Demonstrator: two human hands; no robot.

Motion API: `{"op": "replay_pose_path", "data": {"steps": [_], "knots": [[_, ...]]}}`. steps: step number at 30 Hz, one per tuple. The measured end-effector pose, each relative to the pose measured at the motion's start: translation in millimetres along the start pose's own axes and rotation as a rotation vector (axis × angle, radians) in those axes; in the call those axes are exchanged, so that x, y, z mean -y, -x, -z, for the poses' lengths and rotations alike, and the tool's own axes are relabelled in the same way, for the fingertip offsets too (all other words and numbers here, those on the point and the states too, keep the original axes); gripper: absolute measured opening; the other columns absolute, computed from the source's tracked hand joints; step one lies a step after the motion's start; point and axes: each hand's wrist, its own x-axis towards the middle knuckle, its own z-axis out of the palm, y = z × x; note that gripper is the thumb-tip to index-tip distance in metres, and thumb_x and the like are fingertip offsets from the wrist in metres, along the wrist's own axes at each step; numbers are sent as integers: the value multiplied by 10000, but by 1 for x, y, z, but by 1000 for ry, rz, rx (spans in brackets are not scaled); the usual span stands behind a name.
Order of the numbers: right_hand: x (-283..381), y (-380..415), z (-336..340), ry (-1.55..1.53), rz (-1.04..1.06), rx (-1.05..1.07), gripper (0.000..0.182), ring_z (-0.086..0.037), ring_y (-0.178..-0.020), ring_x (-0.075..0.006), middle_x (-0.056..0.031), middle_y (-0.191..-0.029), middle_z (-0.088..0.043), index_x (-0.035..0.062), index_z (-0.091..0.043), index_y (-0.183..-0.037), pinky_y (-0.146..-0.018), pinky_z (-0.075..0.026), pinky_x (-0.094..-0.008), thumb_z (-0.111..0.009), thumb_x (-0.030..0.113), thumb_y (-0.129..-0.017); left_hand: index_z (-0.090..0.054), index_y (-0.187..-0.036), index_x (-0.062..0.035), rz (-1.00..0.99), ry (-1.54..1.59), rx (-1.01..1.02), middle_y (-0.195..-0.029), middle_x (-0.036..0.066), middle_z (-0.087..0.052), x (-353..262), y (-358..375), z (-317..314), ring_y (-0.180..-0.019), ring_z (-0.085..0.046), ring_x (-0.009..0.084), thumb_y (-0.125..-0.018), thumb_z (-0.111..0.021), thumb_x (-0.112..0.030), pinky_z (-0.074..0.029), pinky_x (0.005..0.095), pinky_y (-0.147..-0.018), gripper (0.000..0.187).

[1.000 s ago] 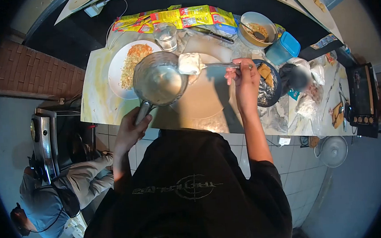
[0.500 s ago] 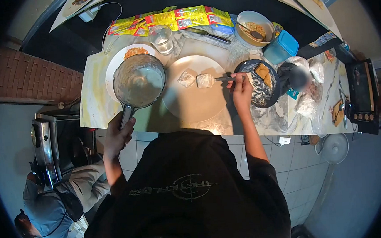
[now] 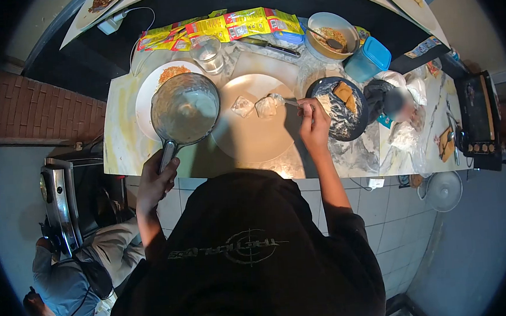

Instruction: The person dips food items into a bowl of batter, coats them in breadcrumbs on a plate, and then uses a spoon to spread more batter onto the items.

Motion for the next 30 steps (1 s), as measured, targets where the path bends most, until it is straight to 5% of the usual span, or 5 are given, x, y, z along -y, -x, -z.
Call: {"op": "replay_pose_path", "data": {"steps": [14, 17, 20, 24, 30], "knots": [[21, -4, 8, 54, 115, -94, 166, -584, -641, -166, -109, -818, -609, -19, -595, -949, -592, -459, -277, -447, 44, -988, -541, -971, -1, 12, -7, 2, -595, -8, -451, 3, 0, -3, -424, -374, 50, -911, -657, -245, -291, 226, -385, 277], [35, -2, 10, -14, -1, -157, 202, -576, -642, -137, -90, -806, -610, -13, -575, -956, -592, -459, -260, -430, 113, -1020, -544, -955, -5, -3, -10, -6, -588, -10, -452, 5, 0, -5, -425, -381, 49, -911, -656, -244, -293, 228, -385, 267], [53, -6, 9, -407, -56, -315, 295, -561, -662, -134, -100, -783, -592, -12, -508, -992, -592, -461, -254, -392, 252, -1051, -548, -939, -9, -1, -25, -13, -583, -16, -455, 8, 0, -7, -428, -392, 46, -912, -656, -247, -295, 228, -385, 263], [86, -7, 8, -551, -38, -254, 298, -564, -671, -149, -123, -795, -584, -27, -515, -999, -607, -474, -268, -397, 242, -1049, -562, -930, 0, -28, -96, -35, -580, -7, -473, 14, 2, -14, -454, -437, 65, -903, -668, -259, -328, 242, -415, 281], [107, -11, -39, -523, 163, 174, 165, -584, -726, -193, -150, -880, -614, -29, -600, -985, -655, -486, -310, -452, 44, -988, -600, -991, 15, -165, -292, -145, -596, 66, -528, 41, 6, -19, -525, -516, 149, -869, -699, -251, -415, 331, -528, 309]]}}
